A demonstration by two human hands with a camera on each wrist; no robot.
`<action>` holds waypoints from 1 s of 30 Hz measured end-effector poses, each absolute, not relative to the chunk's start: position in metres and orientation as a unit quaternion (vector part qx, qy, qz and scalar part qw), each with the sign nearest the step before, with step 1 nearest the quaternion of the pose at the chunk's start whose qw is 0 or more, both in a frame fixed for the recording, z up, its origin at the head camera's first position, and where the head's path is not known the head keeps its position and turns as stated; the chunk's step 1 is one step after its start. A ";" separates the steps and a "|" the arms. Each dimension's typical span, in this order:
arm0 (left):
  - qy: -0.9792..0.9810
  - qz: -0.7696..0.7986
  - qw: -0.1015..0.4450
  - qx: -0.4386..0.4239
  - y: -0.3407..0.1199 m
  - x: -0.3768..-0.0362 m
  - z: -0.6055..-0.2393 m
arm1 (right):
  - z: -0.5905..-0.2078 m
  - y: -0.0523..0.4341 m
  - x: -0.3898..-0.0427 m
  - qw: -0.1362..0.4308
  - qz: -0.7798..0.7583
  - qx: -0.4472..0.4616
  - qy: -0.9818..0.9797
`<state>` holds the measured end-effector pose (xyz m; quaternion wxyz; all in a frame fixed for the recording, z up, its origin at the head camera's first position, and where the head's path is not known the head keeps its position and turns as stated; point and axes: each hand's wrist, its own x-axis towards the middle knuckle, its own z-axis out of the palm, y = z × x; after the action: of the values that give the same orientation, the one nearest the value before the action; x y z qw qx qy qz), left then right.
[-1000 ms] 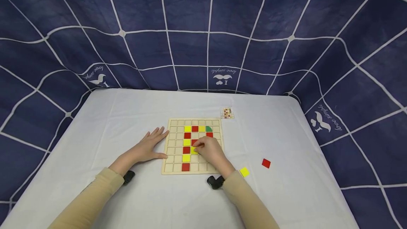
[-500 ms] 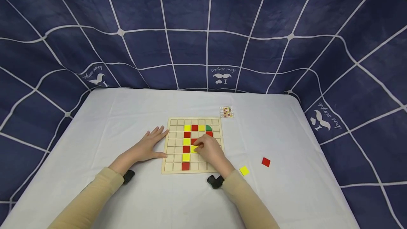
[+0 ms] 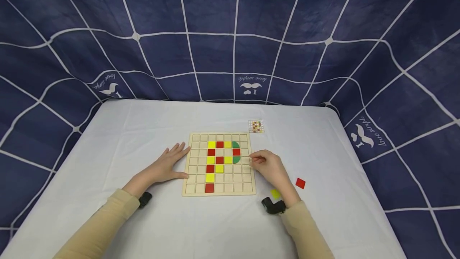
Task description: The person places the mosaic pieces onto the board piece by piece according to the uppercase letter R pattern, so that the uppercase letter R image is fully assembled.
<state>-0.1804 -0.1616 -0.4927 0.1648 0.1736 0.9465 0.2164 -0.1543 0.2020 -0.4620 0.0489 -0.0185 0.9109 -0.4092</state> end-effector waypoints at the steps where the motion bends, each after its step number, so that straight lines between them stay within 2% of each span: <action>1: 0.946 0.218 0.165 0.173 -0.162 -0.180 -0.493 | -0.461 0.210 -0.153 0.047 -0.408 -0.015 0.912; 15: 0.947 0.215 0.164 0.174 -0.161 -0.181 -0.494 | -0.461 0.314 -0.119 0.065 -0.366 0.062 0.926; 23: 0.947 0.216 0.163 0.174 -0.161 -0.181 -0.495 | -0.475 0.327 -0.106 0.093 -0.341 0.078 0.932; 30: 0.947 0.215 0.157 0.180 -0.162 -0.180 -0.496 | -0.478 0.324 -0.105 0.089 -0.320 0.096 0.938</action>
<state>-0.1803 -0.1615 -0.4960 0.1571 0.1800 0.9469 0.2151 -0.1052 0.3240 -0.4781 0.0889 0.0960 0.9383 -0.3202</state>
